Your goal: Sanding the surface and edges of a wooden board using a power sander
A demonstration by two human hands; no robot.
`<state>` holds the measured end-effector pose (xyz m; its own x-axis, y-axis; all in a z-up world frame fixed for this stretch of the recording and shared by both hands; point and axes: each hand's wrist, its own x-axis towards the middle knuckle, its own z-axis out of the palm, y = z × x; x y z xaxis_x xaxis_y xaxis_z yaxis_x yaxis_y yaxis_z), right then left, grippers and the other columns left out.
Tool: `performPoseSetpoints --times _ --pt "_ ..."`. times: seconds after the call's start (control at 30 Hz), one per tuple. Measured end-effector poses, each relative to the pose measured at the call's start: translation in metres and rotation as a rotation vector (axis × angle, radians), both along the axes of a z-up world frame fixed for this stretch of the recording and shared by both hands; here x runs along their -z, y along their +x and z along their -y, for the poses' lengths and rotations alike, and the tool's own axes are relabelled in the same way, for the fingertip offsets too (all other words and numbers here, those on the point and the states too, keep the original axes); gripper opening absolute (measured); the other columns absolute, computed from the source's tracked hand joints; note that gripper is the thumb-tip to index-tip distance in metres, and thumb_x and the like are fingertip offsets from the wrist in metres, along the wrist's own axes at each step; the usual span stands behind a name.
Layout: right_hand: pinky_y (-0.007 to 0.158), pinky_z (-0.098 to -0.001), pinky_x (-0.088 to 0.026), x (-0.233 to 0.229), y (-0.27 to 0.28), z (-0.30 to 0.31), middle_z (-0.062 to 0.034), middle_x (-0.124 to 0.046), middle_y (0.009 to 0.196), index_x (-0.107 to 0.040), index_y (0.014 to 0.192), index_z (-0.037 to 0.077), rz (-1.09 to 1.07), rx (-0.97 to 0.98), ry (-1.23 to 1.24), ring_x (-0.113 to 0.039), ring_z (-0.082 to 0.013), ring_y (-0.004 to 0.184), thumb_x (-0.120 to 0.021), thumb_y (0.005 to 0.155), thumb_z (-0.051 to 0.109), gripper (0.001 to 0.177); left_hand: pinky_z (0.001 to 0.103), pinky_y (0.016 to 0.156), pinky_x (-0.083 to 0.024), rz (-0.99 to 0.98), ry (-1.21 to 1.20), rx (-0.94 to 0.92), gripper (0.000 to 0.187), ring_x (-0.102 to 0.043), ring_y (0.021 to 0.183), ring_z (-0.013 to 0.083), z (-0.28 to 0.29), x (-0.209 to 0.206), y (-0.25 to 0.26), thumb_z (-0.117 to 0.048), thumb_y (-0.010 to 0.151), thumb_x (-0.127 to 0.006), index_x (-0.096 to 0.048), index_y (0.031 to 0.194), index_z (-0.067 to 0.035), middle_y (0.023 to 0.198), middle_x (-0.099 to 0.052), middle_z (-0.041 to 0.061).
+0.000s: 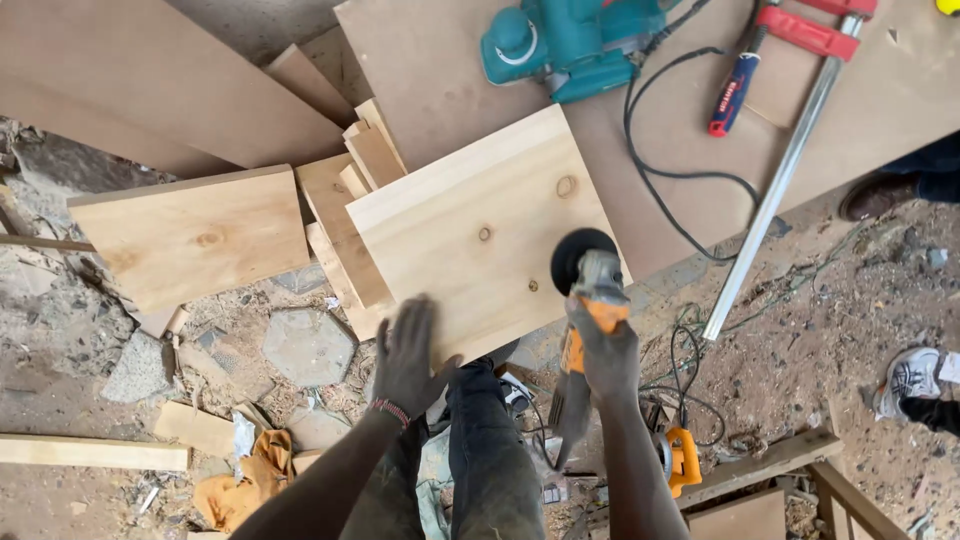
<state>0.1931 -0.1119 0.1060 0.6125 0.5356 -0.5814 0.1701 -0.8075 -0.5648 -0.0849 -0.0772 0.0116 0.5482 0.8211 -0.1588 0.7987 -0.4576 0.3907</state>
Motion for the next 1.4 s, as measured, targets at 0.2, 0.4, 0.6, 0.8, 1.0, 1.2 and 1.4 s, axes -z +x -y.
performPoseSetpoints --times 0.2,0.4,0.6,0.8,1.0,1.2,1.4 --pt "0.088 -0.0511 -0.054 -0.001 -0.021 -0.127 -0.0197 -0.075 0.091 -0.068 0.109 0.001 -0.109 0.056 0.004 -0.074 -0.0375 0.095 -0.083 0.078 0.054 0.063 0.054 0.124 -0.024 0.271 -0.785 -0.909 0.134 -0.021 0.154 0.0443 0.069 0.07 0.017 -0.074 0.071 -0.078 -0.004 0.165 -0.015 0.166 -0.02 0.026" --pt "0.099 -0.0504 -0.053 0.03 -0.095 -0.152 -0.0172 -0.075 0.109 -0.071 0.116 0.006 -0.109 -0.116 -0.046 -0.069 -0.0383 0.112 -0.084 0.074 0.061 0.071 0.064 0.125 -0.018 0.847 -1.172 -1.107 0.118 -0.012 0.155 0.0449 0.079 0.092 0.031 -0.043 0.081 -0.092 -0.013 0.166 -0.022 0.171 -0.016 0.017" --pt "0.087 -0.0521 -0.057 -0.005 -0.143 -0.144 -0.015 -0.077 0.106 -0.072 0.109 0.01 -0.149 -0.372 -0.174 -0.072 -0.0389 0.106 -0.086 0.068 0.06 0.065 0.065 0.126 -0.017 1.041 -1.162 -1.116 0.085 -0.027 0.153 0.0386 0.08 0.097 0.021 -0.039 0.078 -0.095 -0.051 0.147 -0.018 0.157 -0.045 0.012" --pt "0.092 -0.0428 -0.057 -0.037 -0.134 -0.171 -0.0083 -0.077 0.112 -0.069 0.111 0.019 -0.041 -0.649 -0.437 -0.071 -0.0321 0.113 -0.076 0.07 0.067 0.064 0.063 0.119 -0.034 0.833 -1.245 -1.086 0.082 -0.044 0.142 0.0401 0.065 0.081 0.013 -0.045 0.081 -0.094 -0.051 0.144 -0.017 0.145 -0.058 0.017" --pt "0.082 -0.0488 -0.056 0.003 -0.059 -0.182 -0.013 -0.074 0.094 -0.069 0.094 0.009 0.047 -0.222 -0.263 -0.072 -0.0323 0.097 -0.081 0.07 0.068 0.064 0.064 0.105 -0.049 0.712 -1.156 -1.022 0.08 -0.058 0.13 0.0452 0.059 0.09 0.004 -0.054 0.081 -0.089 -0.051 0.138 -0.011 0.135 -0.065 0.024" --pt "0.066 -0.038 -0.06 0.036 -0.038 -0.181 -0.008 -0.073 0.075 -0.072 0.087 0.018 -0.036 0.078 -0.023 -0.074 -0.0234 0.073 -0.087 0.072 0.059 0.046 0.065 0.111 -0.046 0.559 -1.102 -0.98 0.084 -0.055 0.132 0.0464 0.042 0.072 0.008 -0.058 0.089 -0.076 -0.039 0.151 -0.016 0.142 -0.059 0.025" --pt "0.089 -0.0481 -0.06 0.023 -0.156 -0.188 -0.0114 -0.077 0.104 -0.074 0.109 0.016 -0.162 -0.226 -0.436 -0.072 -0.0344 0.106 -0.085 0.067 0.063 0.064 0.064 0.114 -0.043 0.541 -1.113 -0.962 0.093 -0.047 0.139 0.0485 0.01 0.012 0.017 -0.057 0.093 -0.069 -0.024 0.164 -0.015 0.149 -0.051 0.028"
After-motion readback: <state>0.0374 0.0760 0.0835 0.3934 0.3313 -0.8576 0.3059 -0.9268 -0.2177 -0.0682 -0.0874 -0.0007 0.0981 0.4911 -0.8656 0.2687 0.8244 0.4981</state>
